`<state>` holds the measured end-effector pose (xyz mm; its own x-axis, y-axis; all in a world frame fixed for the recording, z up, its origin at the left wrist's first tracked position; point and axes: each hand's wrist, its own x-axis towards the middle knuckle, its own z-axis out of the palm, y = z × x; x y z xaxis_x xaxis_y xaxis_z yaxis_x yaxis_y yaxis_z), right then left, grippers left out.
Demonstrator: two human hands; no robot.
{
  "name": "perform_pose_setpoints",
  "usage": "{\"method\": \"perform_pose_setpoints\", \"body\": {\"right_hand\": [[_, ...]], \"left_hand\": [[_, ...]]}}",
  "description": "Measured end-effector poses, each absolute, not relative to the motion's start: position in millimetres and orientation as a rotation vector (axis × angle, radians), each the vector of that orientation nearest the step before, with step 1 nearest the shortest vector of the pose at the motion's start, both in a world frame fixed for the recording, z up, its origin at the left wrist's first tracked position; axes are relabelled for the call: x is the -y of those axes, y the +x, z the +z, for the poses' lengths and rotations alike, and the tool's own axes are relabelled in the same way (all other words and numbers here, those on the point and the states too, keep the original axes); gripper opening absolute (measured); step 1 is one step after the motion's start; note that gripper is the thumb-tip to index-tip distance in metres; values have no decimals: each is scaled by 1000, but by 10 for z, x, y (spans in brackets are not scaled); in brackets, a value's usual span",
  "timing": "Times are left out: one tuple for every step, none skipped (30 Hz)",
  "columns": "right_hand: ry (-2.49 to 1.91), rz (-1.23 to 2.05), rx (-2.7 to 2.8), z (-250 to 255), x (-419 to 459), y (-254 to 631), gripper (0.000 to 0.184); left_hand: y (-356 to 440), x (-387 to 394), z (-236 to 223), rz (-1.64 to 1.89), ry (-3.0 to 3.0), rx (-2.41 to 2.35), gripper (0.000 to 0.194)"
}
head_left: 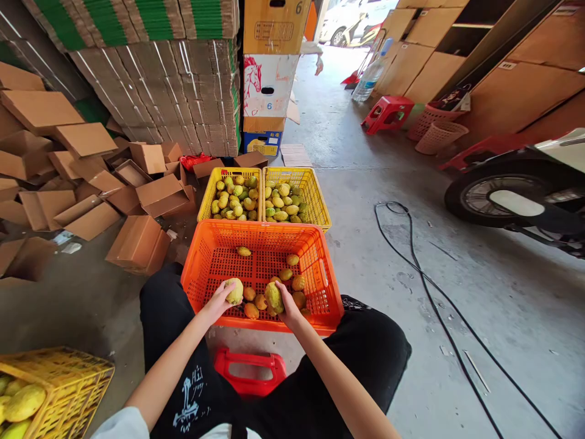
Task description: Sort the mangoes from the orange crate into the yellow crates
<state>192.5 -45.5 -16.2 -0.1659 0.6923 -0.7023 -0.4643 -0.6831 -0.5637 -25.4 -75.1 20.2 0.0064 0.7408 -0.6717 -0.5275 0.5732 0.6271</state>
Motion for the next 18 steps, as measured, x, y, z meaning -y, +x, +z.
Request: {"method": "perform_pose_setpoints", "body": {"right_hand": [[-1334,1922,247,-164,448,1922,28],[-1349,1921,220,-171,441,1920,28],[-1365,1928,205,-184,435,1920,28],[-1380,1937,195,-201,430,1923,29],[-1390,1947,190,-219,427,1926,30],[-1392,1954,191,-236,425,1929,30],[-1388,1958,193,-249,426,1932,30],[-1380,1963,194,-255,428,1934,30],[-1372,1964,193,-255,431,1935,30],[-1368,1966,188,-249,435,1934,29],[-1362,1971,180,-237,440,1931,28],[-1353,1981,172,-222,444,1928,28],[-1343,1990,168,-207,449,1924,28],[-1335,1991,173,-194,454,1923,29],[-1333,1979,193,-185,459,1924,30],[-1337,1957,224,-182,465,1929,31],[-1348,1927,258,-185,471,1938,32],[-1361,1898,293,-194,478,1951,33]], "left_hand": [[-259,756,192,1012,233,-1206,28],[-265,757,186,1025,238,-1213,30],[-274,754,186,1038,233,-1224,32],[-283,747,192,1051,216,-1240,33],[-292,737,203,1066,187,-1259,35],[-300,725,217,1079,151,-1280,36],[-306,713,234,1092,114,-1299,36],[-309,704,252,1110,78,-1317,35],[-311,697,267,1132,46,-1334,35],[-309,695,281,1155,25,-1339,34],[-306,696,292,1173,17,-1324,33],[-301,702,300,1184,22,-1288,31],[-295,710,307,1186,39,-1239,29],[-289,720,312,1177,61,-1188,27],[-284,729,315,1160,81,-1150,24],[-280,736,317,1139,94,-1136,23],[-278,740,317,1117,97,-1143,21],[-278,741,317,1100,97,-1162,21]]}}
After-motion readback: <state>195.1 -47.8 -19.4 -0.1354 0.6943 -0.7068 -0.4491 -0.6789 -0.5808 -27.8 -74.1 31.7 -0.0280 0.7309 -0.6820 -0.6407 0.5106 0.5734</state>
